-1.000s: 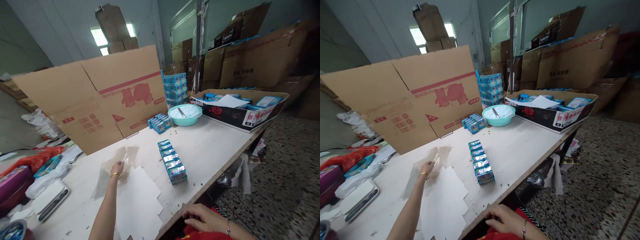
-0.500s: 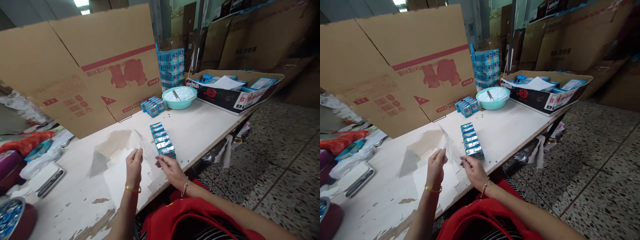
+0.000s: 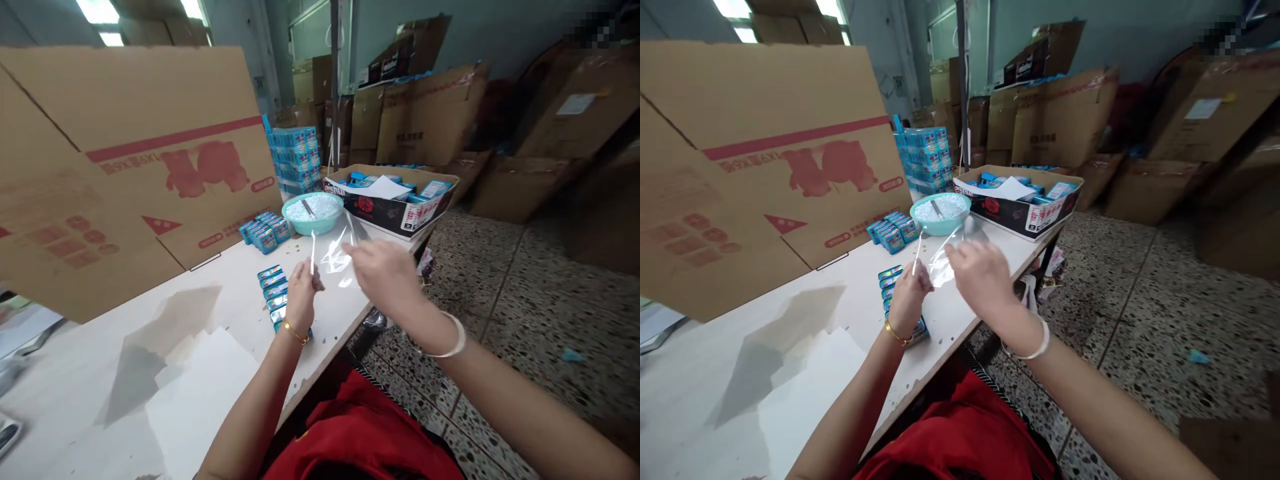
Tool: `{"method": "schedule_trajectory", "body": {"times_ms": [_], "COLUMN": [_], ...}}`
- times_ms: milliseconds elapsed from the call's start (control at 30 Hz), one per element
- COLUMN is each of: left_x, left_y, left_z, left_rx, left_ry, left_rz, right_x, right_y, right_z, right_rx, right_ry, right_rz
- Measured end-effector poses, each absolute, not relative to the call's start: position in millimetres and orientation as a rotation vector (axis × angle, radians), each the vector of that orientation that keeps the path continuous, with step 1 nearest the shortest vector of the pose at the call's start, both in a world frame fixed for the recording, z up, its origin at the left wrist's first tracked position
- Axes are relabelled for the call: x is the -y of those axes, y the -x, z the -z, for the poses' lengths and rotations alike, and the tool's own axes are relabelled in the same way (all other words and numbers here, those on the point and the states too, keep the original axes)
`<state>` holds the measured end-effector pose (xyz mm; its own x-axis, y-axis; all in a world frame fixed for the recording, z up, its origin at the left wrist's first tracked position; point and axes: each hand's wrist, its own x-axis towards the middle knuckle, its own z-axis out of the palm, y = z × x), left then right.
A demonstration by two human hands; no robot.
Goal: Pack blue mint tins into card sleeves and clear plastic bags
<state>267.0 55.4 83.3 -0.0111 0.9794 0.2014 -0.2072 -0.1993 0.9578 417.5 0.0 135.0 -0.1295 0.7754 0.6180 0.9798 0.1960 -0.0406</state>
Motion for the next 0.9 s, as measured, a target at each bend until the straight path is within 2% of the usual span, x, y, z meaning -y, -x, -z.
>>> {"method": "schedule_trajectory", "body": {"times_ms": [100, 167, 300, 433, 533, 633, 833, 900], "left_x": [-37.8, -20.4, -2.9, -13.3, -26.1, -40.5, -65.5, -65.7], "left_y": [-259.2, -253.9, -256.6, -270.0, -283.6, -301.5, -332.9, -326.7], "left_z": [-53.6, -37.7, -4.8, 25.0, 32.9, 29.8, 4.0, -14.5], "left_rx": [-1.091, -1.131, -1.067, -1.125, -1.183, -1.219, -1.102, -0.990], "left_ry": [-1.349, -1.630, -2.147, -2.457, -2.635, -2.692, -2.691, -2.678], "left_rz": [-1.553, -1.480, -0.940, -0.548, -0.194, 0.059, 0.119, 0.037], "right_x": [-29.8, -44.2, -51.5, -47.3, -42.0, -36.8, -38.2, -41.0], "right_y": [-404.2, -396.9, -395.2, -407.4, -413.0, -413.9, -437.8, -446.1], "right_z": [-78.4, -39.8, 6.7, 16.9, 12.0, -2.6, -54.6, -68.6], "right_rx": [2.212, 2.270, 2.297, 2.317, 2.306, 2.308, 2.116, 2.070], "right_ry": [1.851, 1.942, 1.948, 1.874, 1.825, 1.802, 1.946, 1.970], "right_rz": [0.172, -0.148, -0.439, -0.576, -0.557, -0.386, 0.103, 0.199]}}
